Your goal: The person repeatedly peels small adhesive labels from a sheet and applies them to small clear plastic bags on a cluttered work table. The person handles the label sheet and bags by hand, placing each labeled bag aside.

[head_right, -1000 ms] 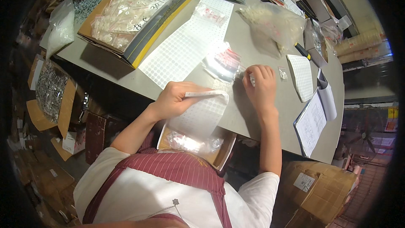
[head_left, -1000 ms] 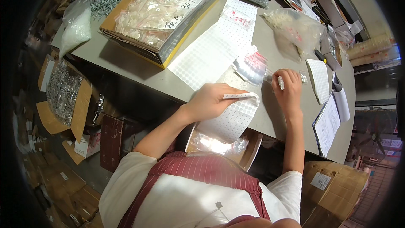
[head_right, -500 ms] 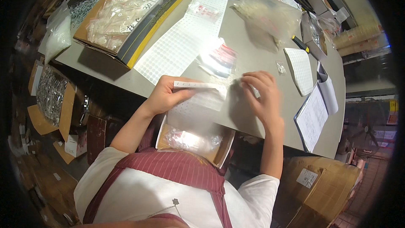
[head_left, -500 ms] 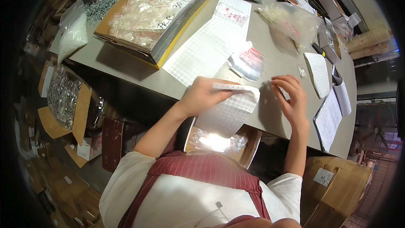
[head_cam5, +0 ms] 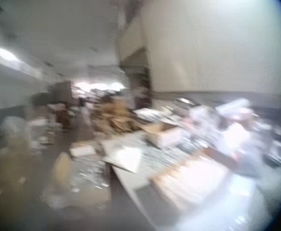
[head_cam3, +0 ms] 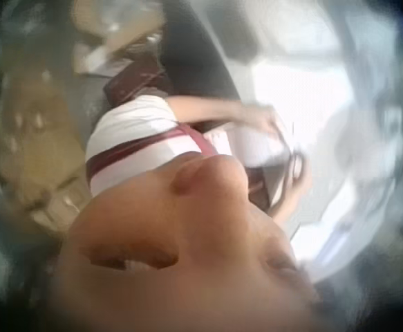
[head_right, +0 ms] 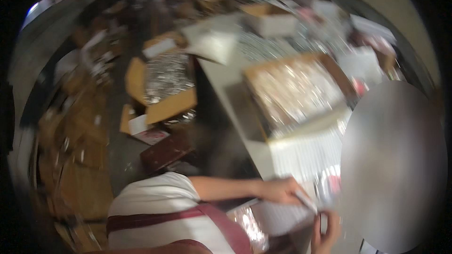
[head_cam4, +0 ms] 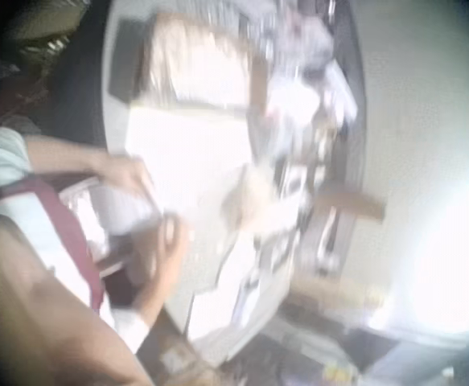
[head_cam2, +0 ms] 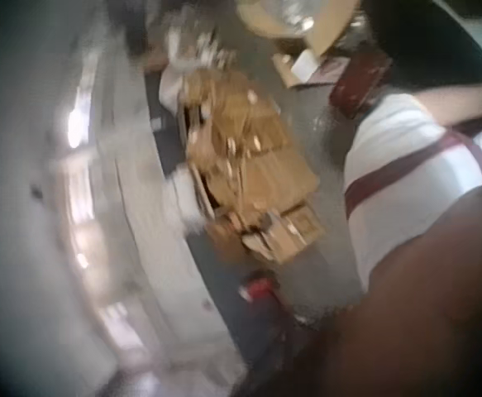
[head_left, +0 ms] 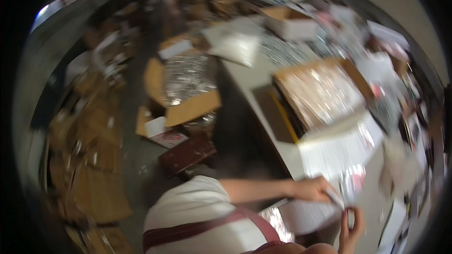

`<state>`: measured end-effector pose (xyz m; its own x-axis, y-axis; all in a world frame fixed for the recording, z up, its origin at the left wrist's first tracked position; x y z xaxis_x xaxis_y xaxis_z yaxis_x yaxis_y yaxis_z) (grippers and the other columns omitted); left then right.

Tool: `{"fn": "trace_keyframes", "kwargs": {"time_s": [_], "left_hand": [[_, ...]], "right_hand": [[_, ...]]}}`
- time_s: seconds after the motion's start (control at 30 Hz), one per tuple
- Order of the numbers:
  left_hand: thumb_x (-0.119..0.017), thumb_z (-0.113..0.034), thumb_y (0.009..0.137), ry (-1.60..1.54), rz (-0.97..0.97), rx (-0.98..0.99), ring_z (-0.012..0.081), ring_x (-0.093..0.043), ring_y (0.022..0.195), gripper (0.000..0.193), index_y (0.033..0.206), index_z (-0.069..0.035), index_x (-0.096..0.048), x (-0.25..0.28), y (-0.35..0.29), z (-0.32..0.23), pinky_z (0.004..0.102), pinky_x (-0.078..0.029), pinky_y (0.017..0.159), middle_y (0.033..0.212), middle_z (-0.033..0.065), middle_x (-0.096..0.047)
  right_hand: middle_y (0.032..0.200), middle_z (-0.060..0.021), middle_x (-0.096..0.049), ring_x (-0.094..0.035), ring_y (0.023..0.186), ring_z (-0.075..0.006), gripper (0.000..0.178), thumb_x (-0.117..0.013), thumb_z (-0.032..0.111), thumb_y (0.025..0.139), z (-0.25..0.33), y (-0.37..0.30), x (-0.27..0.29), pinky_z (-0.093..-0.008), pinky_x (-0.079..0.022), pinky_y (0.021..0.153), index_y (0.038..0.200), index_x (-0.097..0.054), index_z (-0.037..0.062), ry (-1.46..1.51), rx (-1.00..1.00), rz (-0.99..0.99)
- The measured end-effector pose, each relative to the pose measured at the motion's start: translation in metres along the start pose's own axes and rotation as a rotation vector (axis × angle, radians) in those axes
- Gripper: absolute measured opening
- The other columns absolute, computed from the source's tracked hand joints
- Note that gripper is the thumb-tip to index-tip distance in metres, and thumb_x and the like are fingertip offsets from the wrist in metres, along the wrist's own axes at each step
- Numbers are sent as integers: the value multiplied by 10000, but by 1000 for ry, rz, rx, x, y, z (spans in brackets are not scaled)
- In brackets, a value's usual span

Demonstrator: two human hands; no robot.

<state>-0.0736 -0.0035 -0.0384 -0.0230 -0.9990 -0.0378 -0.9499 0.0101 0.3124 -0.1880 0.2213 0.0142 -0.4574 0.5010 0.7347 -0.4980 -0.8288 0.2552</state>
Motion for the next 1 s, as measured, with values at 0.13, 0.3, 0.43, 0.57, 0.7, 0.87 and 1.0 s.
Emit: {"fn": "trace_keyframes", "kwargs": {"time_s": [0.13, 0.3, 0.43, 0.57, 0.7, 0.87, 1.0], "left_hand": [[-742, -55, 951, -30, -54, 32, 90, -678, 823, 284, 1232, -23, -772, -6, -3, -13, 280, -530, 733, 1011, 93, -816], [-729, -52, 951, 31, -29, 125, 95, -692, 835, 277, 1223, -23, -775, -4, -3, -25, 279, -528, 750, 1012, 101, -818], [-722, -40, 942, 36, -36, 32, 135, -713, 838, 275, 1210, -5, -771, -6, 3, -1, 306, -531, 766, 1022, 124, -816], [-724, -45, 933, 26, -42, 70, 131, -718, 853, 278, 1204, -7, -774, -4, 2, -4, 301, -530, 769, 1028, 119, -818], [-730, -40, 917, 14, -39, 43, 133, -720, 862, 296, 1209, -13, -776, -5, 1, -7, 296, -531, 776, 1046, 112, -819], [-733, -41, 914, 14, -24, -6, 141, -726, 881, 316, 1226, -18, -773, -5, 0, -8, 291, -532, 790, 1071, 112, -819], [-737, -47, 915, 11, -19, -9, 147, -735, 893, 317, 1228, -19, -772, -6, 0, -7, 294, -532, 799, 1081, 114, -819]], "right_hand": [[1039, -165, -751, -695, 940, -264, 196, -708, 186, 1034, 32, 11, 11, -388, -539, 888, 1116, -734, 9, -21, -5, 20], [1013, -154, -745, -680, 938, -253, 232, -714, 233, 1036, 16, 17, 15, -385, -537, 883, 1115, -732, 16, 9, -37, 58], [1031, -156, -735, -669, 975, -254, 272, -715, 285, 1044, 9, 18, 15, -386, -541, 893, 1138, -726, 30, 6, -51, 69], [1046, -173, -727, -667, 994, -249, 325, -703, 323, 1057, 7, 14, 14, -384, -560, 877, 1203, -702, 32, -17, -53, 125], [1030, -189, -725, -676, 964, -240, 346, -712, 336, 1052, 2, 15, 12, -366, -577, 819, 1231, -689, 40, -76, -79, 198], [1009, -186, -729, -688, 924, -237, 315, -729, 329, 1041, 4, 13, 11, -371, -578, 803, 1184, -716, 49, -65, -172, 186], [1013, -180, -735, -693, 943, -255, 273, -741, 294, 1030, 10, 12, 10, -388, -570, 834, 1135, -739, 42, -27, -93, 110]]}}
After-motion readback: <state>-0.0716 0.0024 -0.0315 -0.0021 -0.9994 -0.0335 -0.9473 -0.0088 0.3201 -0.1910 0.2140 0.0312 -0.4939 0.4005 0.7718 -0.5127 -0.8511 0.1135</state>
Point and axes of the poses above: each hand's wrist, its own y-axis towards the middle knuckle, its own x-axis out of the back of the hand, z = x × y, the point moved 3 cm from there along y, towards the middle knuckle
